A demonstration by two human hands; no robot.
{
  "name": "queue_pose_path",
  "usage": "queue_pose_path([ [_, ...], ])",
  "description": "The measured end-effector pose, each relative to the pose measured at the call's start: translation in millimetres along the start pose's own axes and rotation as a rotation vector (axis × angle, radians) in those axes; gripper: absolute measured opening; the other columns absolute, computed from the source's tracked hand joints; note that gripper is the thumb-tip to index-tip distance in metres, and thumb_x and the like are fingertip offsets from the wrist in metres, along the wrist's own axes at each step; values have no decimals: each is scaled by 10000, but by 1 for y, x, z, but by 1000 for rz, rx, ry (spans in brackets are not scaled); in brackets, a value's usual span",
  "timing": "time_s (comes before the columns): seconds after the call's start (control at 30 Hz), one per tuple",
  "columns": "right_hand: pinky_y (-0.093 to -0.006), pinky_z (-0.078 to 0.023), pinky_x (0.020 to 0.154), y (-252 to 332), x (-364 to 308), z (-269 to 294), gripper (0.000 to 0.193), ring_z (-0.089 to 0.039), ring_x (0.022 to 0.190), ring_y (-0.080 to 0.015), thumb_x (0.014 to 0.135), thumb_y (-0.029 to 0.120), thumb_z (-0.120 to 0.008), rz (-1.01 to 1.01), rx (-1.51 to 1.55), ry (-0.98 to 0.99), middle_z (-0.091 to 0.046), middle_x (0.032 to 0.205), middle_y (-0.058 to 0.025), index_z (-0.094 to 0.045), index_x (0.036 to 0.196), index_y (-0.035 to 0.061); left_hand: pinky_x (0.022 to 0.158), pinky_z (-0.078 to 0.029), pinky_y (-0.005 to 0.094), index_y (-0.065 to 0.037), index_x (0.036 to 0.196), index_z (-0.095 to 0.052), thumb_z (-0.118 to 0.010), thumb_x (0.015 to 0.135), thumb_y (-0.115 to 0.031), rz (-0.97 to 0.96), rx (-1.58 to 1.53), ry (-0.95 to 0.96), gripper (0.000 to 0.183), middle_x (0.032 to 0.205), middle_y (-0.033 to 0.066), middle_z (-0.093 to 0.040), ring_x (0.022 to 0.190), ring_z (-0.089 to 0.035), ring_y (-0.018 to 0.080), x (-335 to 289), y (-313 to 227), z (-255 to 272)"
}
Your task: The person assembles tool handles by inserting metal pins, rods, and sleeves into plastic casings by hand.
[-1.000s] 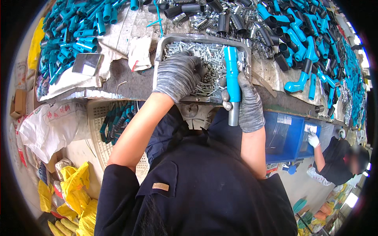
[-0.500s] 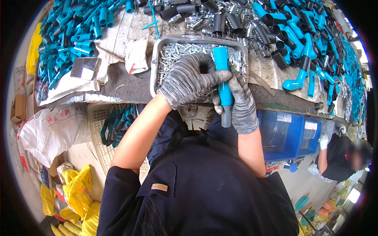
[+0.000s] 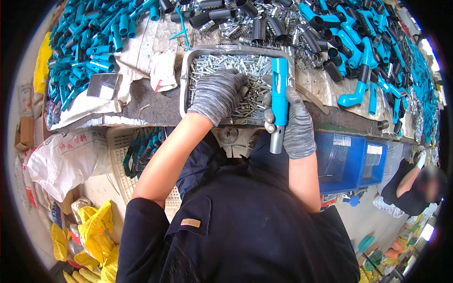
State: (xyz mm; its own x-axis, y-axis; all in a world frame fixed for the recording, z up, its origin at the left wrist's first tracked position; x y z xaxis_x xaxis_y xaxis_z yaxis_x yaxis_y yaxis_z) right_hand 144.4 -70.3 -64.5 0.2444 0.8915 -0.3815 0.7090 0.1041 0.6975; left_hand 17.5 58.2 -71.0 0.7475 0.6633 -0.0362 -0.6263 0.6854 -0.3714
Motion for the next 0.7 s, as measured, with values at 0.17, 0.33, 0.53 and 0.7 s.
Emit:
queue_pose_path([
  [0.17,-258,-437,415,-1,5,3,506,-555,550,-137,943,427,-487,-116,130,85,-607,802,-84,-475,1246,23,698,-500,379,-85,890,-690,-714,769,-222,18,-225,-183,184,828,107,-665,771,-642,250,-7,2,10],
  [0.33,-219,-412,337,1,0,-9,562,-545,464,-123,964,433,-432,-178,131,66,-637,777,-89,-401,1352,29,613,-465,247,-17,834,-707,-775,760,-223,69,-1093,-40,229,718,30,-675,656,-564,54,-15,-15,18],
  [0.53,-252,-446,334,5,-7,-5,640,-575,435,-149,939,499,-442,-181,39,110,-653,757,-103,-368,1387,48,662,-491,254,-27,875,-697,-739,798,-169,200,-1335,150,167,777,22,-673,701,-596,85,-20,-23,18],
  [0.7,-269,-451,338,4,-15,-22,708,-567,412,-193,928,516,-447,-218,430,416,-657,787,-183,-283,1418,31,736,-498,271,-35,1039,-601,-740,806,-285,151,-1640,293,368,841,28,-634,778,-591,114,-19,-34,15],
])
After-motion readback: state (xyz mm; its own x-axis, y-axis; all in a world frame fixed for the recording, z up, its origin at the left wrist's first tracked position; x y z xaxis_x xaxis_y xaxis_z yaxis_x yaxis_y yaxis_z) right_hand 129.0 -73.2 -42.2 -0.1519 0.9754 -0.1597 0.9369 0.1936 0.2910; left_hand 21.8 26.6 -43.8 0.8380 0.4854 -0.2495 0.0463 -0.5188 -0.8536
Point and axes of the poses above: each hand's wrist, its own x-axis towards the middle knuckle, its own z-axis out of the back of the hand, y = z × x, the point moved 2 cm from there along x, towards the middle knuckle
